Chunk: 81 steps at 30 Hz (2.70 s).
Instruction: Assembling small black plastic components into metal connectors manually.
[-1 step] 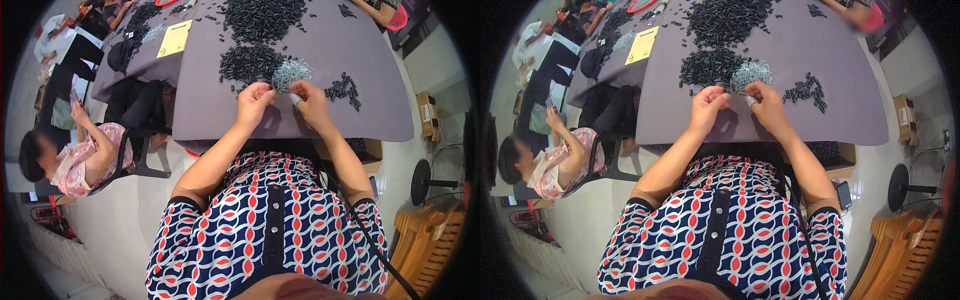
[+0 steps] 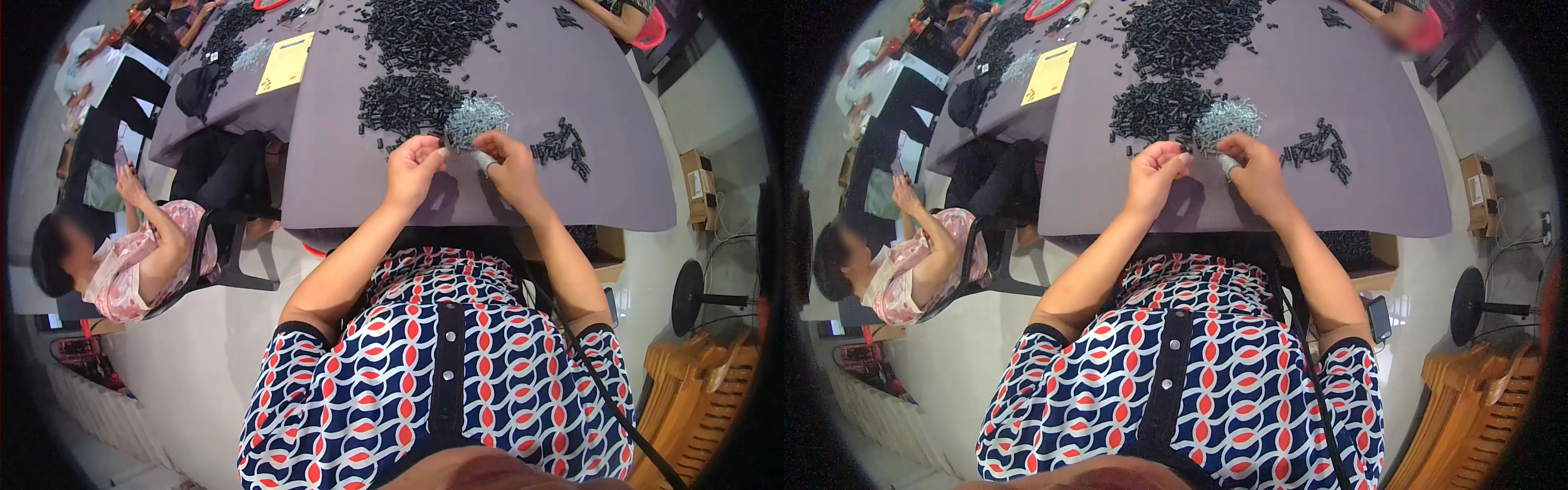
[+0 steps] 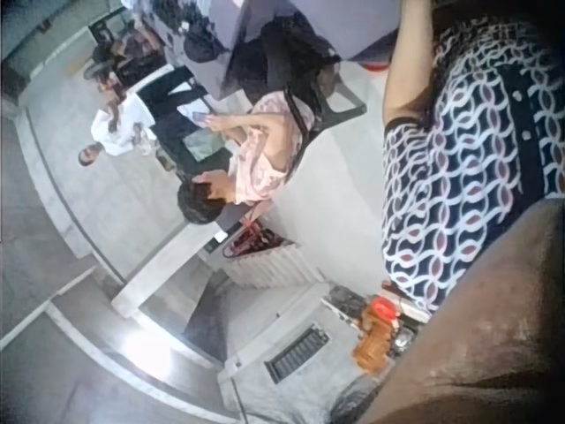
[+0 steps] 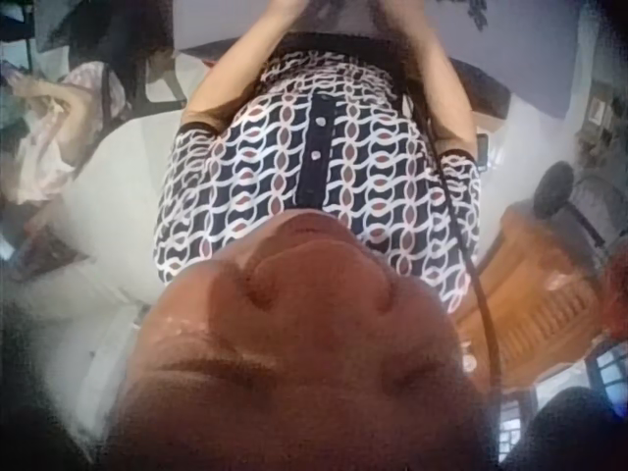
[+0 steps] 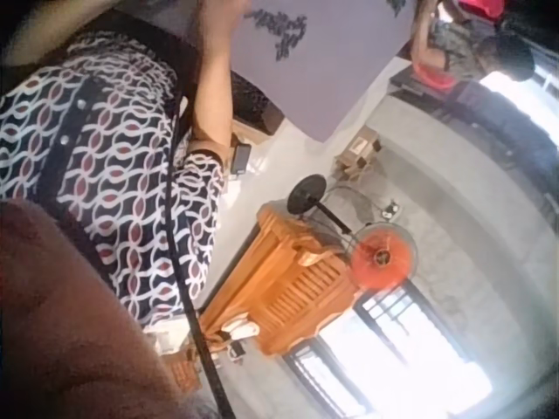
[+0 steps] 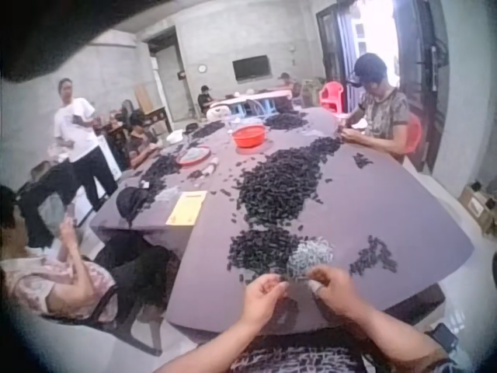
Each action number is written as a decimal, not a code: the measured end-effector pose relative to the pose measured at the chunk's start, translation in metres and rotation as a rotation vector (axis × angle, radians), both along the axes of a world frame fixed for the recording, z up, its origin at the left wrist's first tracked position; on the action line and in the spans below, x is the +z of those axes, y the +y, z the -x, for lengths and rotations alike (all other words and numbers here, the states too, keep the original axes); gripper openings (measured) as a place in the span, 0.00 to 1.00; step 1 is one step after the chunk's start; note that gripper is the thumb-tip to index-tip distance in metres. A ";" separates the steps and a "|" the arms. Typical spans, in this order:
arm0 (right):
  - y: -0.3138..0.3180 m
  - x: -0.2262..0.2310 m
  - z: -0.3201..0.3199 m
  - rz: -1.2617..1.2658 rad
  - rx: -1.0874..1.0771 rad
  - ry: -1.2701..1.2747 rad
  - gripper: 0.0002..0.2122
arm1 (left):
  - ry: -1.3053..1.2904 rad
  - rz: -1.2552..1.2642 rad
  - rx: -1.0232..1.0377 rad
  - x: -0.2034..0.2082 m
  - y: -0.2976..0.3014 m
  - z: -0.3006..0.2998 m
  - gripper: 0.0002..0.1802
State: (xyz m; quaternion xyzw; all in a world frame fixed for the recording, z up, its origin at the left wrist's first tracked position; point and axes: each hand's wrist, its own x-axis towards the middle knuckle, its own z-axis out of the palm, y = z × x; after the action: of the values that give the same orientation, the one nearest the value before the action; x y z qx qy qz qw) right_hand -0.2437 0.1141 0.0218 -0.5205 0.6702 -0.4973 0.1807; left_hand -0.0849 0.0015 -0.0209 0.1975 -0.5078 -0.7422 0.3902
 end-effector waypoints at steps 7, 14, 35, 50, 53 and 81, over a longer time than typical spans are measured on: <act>0.001 0.015 0.001 -0.131 0.124 -0.562 0.08 | -0.119 0.144 -0.102 0.003 0.007 -0.006 0.05; -0.006 -0.004 0.005 -0.026 0.187 -0.407 0.07 | -0.151 0.168 -0.078 0.005 0.006 -0.005 0.03; 0.007 0.008 0.010 -0.055 0.081 -0.582 0.05 | -0.558 1.398 0.170 0.020 -0.020 0.010 0.09; 0.010 -0.010 0.011 -0.019 0.138 -0.485 0.04 | -0.726 1.391 0.280 0.018 -0.007 0.011 0.07; 0.014 -0.011 0.012 -0.009 0.148 -0.496 0.04 | -0.792 1.321 0.312 0.020 -0.006 0.006 0.07; 0.033 0.044 -0.056 -0.002 0.316 -0.180 0.08 | 0.150 0.260 -0.096 0.021 0.044 -0.061 0.13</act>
State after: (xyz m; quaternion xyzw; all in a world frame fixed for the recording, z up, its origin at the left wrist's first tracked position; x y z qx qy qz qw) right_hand -0.1875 0.1474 0.0656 -0.5727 0.5615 -0.5065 0.3165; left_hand -0.0242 0.0452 -0.0003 0.0652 -0.5779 -0.7006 0.4134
